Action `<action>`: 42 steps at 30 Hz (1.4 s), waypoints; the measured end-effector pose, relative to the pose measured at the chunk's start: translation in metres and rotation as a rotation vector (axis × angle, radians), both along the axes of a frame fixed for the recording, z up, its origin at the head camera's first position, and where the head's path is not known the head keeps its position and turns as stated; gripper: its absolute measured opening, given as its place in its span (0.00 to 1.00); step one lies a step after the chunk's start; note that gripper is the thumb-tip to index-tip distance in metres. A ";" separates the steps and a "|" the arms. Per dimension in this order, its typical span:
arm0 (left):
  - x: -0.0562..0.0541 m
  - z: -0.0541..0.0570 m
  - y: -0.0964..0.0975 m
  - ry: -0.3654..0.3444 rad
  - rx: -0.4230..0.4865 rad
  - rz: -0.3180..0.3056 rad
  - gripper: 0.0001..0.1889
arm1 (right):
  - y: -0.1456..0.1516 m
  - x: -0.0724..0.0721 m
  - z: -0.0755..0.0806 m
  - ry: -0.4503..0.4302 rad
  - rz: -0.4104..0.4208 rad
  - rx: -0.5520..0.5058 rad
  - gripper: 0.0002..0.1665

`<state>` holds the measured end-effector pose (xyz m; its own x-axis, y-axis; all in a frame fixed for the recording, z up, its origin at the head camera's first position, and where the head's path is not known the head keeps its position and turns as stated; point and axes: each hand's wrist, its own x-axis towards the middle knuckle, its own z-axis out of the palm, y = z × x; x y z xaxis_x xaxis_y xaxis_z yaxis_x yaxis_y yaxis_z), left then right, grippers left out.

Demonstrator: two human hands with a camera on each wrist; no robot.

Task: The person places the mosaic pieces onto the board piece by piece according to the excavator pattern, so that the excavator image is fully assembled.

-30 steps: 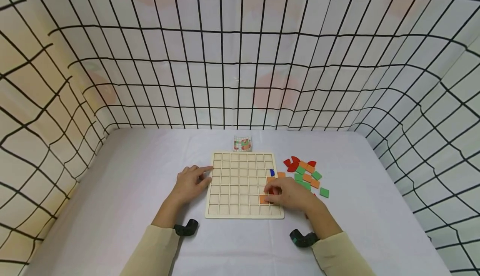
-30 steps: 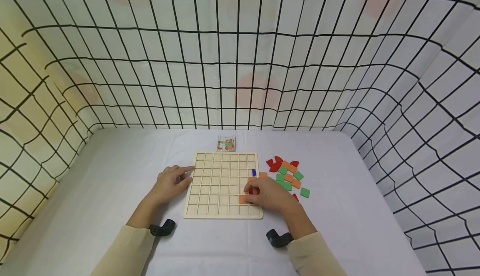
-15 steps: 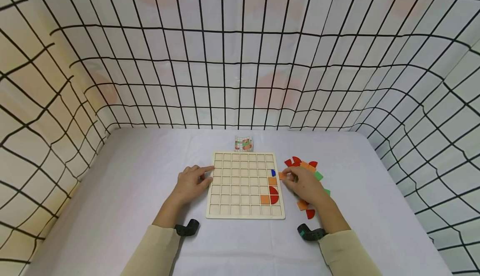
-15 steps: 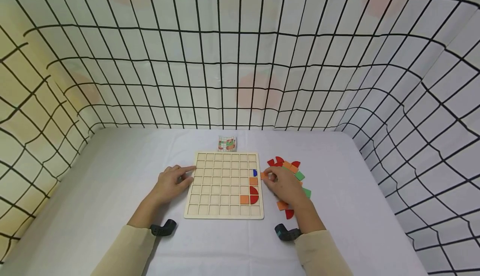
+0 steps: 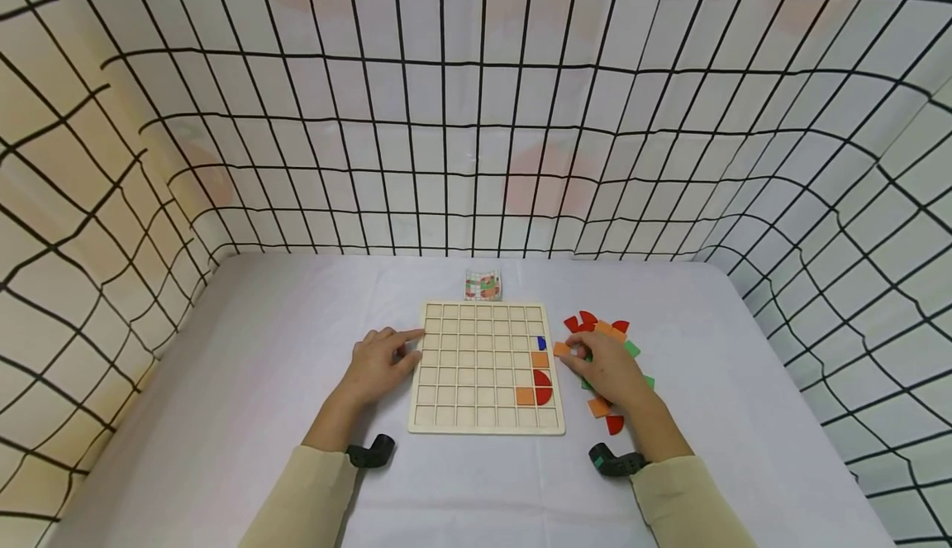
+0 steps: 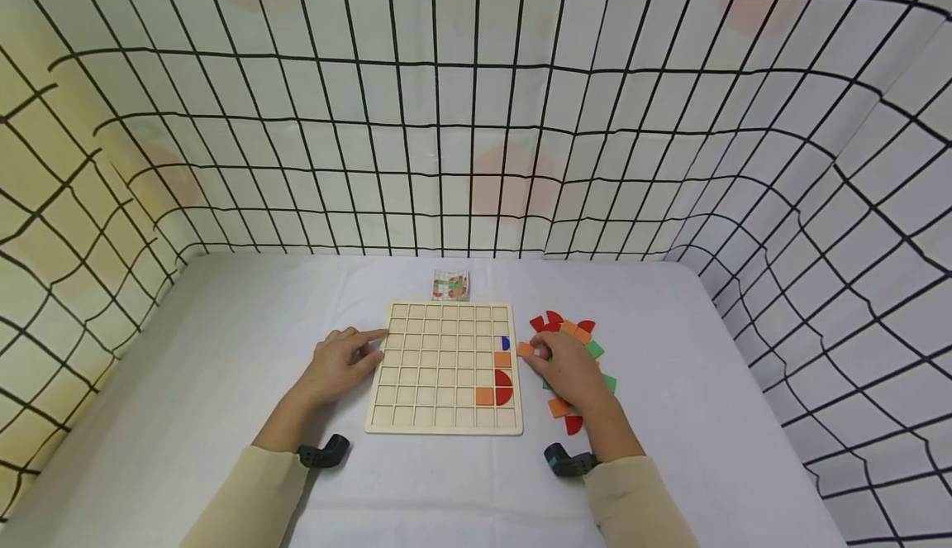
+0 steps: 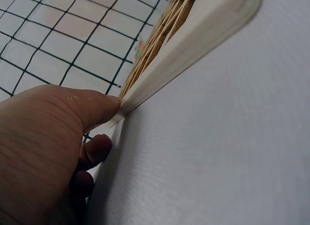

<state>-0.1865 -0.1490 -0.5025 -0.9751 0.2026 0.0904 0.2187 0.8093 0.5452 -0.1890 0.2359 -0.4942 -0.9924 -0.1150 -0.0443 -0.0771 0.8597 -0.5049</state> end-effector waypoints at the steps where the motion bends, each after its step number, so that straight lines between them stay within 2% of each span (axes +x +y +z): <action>1: 0.000 0.000 0.000 0.001 0.000 0.000 0.22 | 0.000 0.000 0.000 -0.002 -0.006 0.001 0.22; 14: -0.001 -0.001 -0.001 -0.001 -0.009 0.001 0.23 | -0.001 -0.002 0.002 -0.044 -0.027 -0.003 0.22; 20: 0.000 0.001 -0.001 -0.017 -0.016 0.007 0.23 | -0.007 0.003 0.008 -0.039 0.016 0.004 0.22; 25: 0.000 0.001 -0.001 -0.015 -0.013 0.003 0.23 | -0.022 0.008 0.014 -0.041 0.074 0.002 0.17; 28: 0.000 0.001 -0.001 -0.016 -0.012 0.000 0.23 | -0.032 0.011 0.015 -0.055 0.110 -0.003 0.16; 34: -0.001 0.001 -0.001 -0.015 -0.014 -0.001 0.23 | -0.046 0.016 0.015 -0.092 0.152 0.003 0.19; 42: 0.000 0.000 -0.001 -0.001 -0.009 -0.003 0.22 | -0.051 0.019 0.015 -0.077 0.196 0.021 0.14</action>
